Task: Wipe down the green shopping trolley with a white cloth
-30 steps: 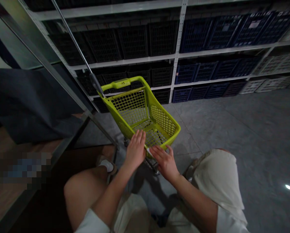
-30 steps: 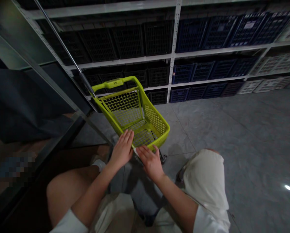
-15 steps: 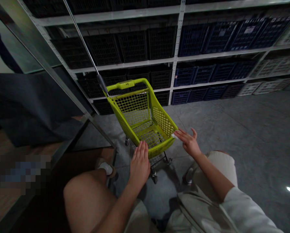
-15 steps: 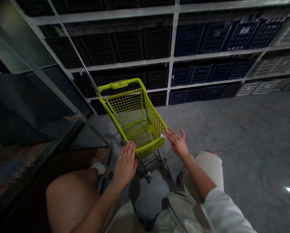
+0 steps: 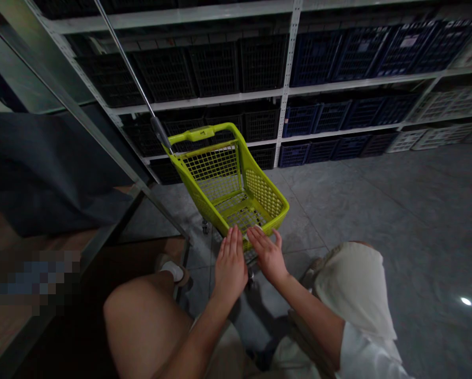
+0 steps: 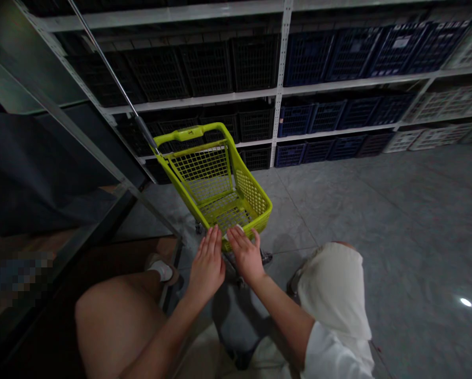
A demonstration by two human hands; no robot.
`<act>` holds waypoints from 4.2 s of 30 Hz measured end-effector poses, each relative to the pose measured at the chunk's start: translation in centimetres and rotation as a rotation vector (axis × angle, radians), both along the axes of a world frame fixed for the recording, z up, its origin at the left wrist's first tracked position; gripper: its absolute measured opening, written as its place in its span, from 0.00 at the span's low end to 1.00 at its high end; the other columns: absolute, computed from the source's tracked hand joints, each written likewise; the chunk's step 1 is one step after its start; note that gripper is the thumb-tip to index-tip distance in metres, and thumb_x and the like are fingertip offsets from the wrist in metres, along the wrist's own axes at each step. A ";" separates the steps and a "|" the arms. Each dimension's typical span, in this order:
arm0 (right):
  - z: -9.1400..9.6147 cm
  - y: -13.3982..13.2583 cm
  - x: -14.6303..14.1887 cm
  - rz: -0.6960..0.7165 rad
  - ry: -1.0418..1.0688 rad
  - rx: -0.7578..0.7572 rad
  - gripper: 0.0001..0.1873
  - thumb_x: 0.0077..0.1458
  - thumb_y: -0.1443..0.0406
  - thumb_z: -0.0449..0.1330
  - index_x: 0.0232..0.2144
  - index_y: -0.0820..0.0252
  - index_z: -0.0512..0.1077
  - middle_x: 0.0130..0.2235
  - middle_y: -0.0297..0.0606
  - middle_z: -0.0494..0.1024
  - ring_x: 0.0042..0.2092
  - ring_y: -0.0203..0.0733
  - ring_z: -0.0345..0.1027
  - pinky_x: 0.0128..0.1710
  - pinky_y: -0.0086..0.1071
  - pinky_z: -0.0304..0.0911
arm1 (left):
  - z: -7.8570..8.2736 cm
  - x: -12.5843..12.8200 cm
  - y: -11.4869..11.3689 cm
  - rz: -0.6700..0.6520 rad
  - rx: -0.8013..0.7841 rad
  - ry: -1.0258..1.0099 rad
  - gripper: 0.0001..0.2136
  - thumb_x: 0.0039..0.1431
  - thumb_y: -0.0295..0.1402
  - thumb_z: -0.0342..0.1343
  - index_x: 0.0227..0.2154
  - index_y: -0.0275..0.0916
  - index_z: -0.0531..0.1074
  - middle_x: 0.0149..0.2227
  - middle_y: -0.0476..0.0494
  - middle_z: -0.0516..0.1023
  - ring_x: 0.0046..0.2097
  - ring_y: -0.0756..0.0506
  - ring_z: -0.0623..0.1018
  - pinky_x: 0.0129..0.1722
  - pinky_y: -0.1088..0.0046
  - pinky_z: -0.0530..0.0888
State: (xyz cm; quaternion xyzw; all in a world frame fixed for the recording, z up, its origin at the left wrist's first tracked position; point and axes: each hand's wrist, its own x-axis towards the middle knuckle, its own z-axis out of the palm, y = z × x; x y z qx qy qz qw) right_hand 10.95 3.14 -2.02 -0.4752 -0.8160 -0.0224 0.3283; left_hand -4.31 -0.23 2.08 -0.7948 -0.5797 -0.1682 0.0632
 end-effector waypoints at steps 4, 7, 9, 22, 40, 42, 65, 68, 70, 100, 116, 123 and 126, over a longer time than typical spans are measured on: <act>-0.1 3.7 5.9 0.029 -0.106 0.038 0.43 0.47 0.80 0.48 0.64 0.53 0.61 0.62 0.42 0.72 0.65 0.42 0.62 0.68 0.52 0.32 | -0.1 -0.5 0.1 -0.022 0.013 -0.009 0.40 0.52 0.20 0.49 0.69 0.31 0.45 0.72 0.30 0.51 0.72 0.38 0.52 0.69 0.55 0.60; 0.0 6.9 11.0 -0.090 -0.108 0.069 0.42 0.46 0.81 0.47 0.62 0.52 0.64 0.61 0.41 0.74 0.65 0.44 0.62 0.67 0.56 0.27 | -0.2 -0.4 0.2 -0.041 0.023 -0.043 0.39 0.52 0.20 0.49 0.69 0.30 0.48 0.72 0.30 0.52 0.72 0.38 0.53 0.68 0.55 0.60; 0.1 7.8 12.3 -0.150 -0.096 0.073 0.42 0.45 0.80 0.47 0.62 0.52 0.65 0.61 0.41 0.74 0.66 0.45 0.61 0.67 0.56 0.25 | -0.2 0.0 0.3 -0.057 0.012 -0.065 0.39 0.51 0.20 0.50 0.68 0.29 0.49 0.72 0.30 0.52 0.72 0.38 0.53 0.69 0.54 0.60; 0.0 1.3 -0.8 0.105 -0.017 0.065 0.36 0.52 0.78 0.49 0.63 0.57 0.63 0.60 0.43 0.75 0.64 0.41 0.63 0.69 0.47 0.33 | -0.5 -0.1 1.0 -0.029 -0.012 -0.052 0.38 0.52 0.21 0.51 0.67 0.24 0.49 0.72 0.27 0.50 0.73 0.38 0.48 0.70 0.54 0.58; -0.1 1.4 -1.0 0.018 0.041 0.029 0.39 0.49 0.79 0.48 0.63 0.58 0.63 0.61 0.43 0.72 0.66 0.41 0.60 0.68 0.47 0.37 | -0.6 0.5 1.3 -0.033 -0.028 -0.086 0.40 0.49 0.20 0.52 0.68 0.25 0.48 0.72 0.27 0.49 0.73 0.37 0.47 0.70 0.54 0.56; 0.1 1.3 -1.0 0.116 -0.017 0.037 0.39 0.50 0.78 0.49 0.64 0.58 0.61 0.63 0.43 0.71 0.67 0.41 0.59 0.68 0.47 0.38 | -0.7 0.3 1.3 -0.024 -0.011 -0.068 0.39 0.50 0.19 0.50 0.67 0.25 0.49 0.72 0.27 0.50 0.73 0.38 0.49 0.70 0.54 0.57; 0.5 1.3 -0.6 0.156 -0.025 0.011 0.40 0.51 0.77 0.48 0.67 0.54 0.58 0.63 0.41 0.70 0.67 0.41 0.59 0.70 0.50 0.29 | -1.5 0.5 1.3 0.022 0.043 -0.044 0.38 0.55 0.19 0.46 0.69 0.27 0.44 0.71 0.28 0.51 0.73 0.39 0.49 0.68 0.54 0.60; 0.4 3.8 4.2 0.248 -0.148 0.079 0.40 0.52 0.77 0.47 0.66 0.54 0.58 0.64 0.40 0.68 0.68 0.41 0.56 0.69 0.51 0.30 | -1.3 0.4 1.2 0.026 0.031 -0.014 0.37 0.54 0.19 0.46 0.69 0.28 0.46 0.72 0.30 0.51 0.73 0.39 0.51 0.68 0.57 0.60; 0.2 6.2 8.2 0.187 -0.172 0.108 0.39 0.51 0.78 0.47 0.65 0.54 0.60 0.63 0.40 0.70 0.67 0.41 0.58 0.68 0.51 0.35 | -1.1 0.4 1.2 0.019 0.029 -0.008 0.37 0.54 0.19 0.47 0.69 0.27 0.47 0.72 0.31 0.50 0.73 0.39 0.51 0.69 0.57 0.60; -0.3 8.2 10.8 -0.188 -0.057 0.083 0.44 0.46 0.78 0.49 0.66 0.53 0.60 0.62 0.44 0.72 0.65 0.47 0.62 0.67 0.57 0.35 | -1.4 1.4 1.2 0.042 0.016 -0.033 0.39 0.53 0.19 0.47 0.70 0.27 0.44 0.72 0.30 0.48 0.73 0.39 0.49 0.69 0.56 0.59; -0.1 8.0 11.6 -0.011 -0.152 0.114 0.41 0.50 0.79 0.46 0.65 0.52 0.61 0.62 0.41 0.71 0.66 0.43 0.60 0.68 0.56 0.30 | -1.3 1.0 1.3 0.061 0.002 0.008 0.36 0.54 0.19 0.46 0.68 0.26 0.50 0.72 0.31 0.50 0.73 0.39 0.51 0.69 0.57 0.59; -0.1 6.1 7.8 -0.174 -0.010 0.050 0.37 0.50 0.76 0.50 0.63 0.60 0.63 0.62 0.48 0.70 0.65 0.47 0.62 0.69 0.55 0.34 | -1.6 1.6 1.4 0.048 0.035 -0.049 0.39 0.53 0.18 0.48 0.69 0.28 0.47 0.72 0.32 0.50 0.73 0.39 0.51 0.69 0.56 0.59; -0.1 2.6 1.4 -0.026 0.032 0.035 0.39 0.49 0.77 0.50 0.65 0.56 0.61 0.63 0.45 0.71 0.65 0.44 0.62 0.70 0.51 0.31 | -1.8 1.4 1.5 0.054 0.047 -0.040 0.36 0.55 0.19 0.47 0.68 0.26 0.49 0.72 0.29 0.51 0.73 0.39 0.51 0.69 0.56 0.59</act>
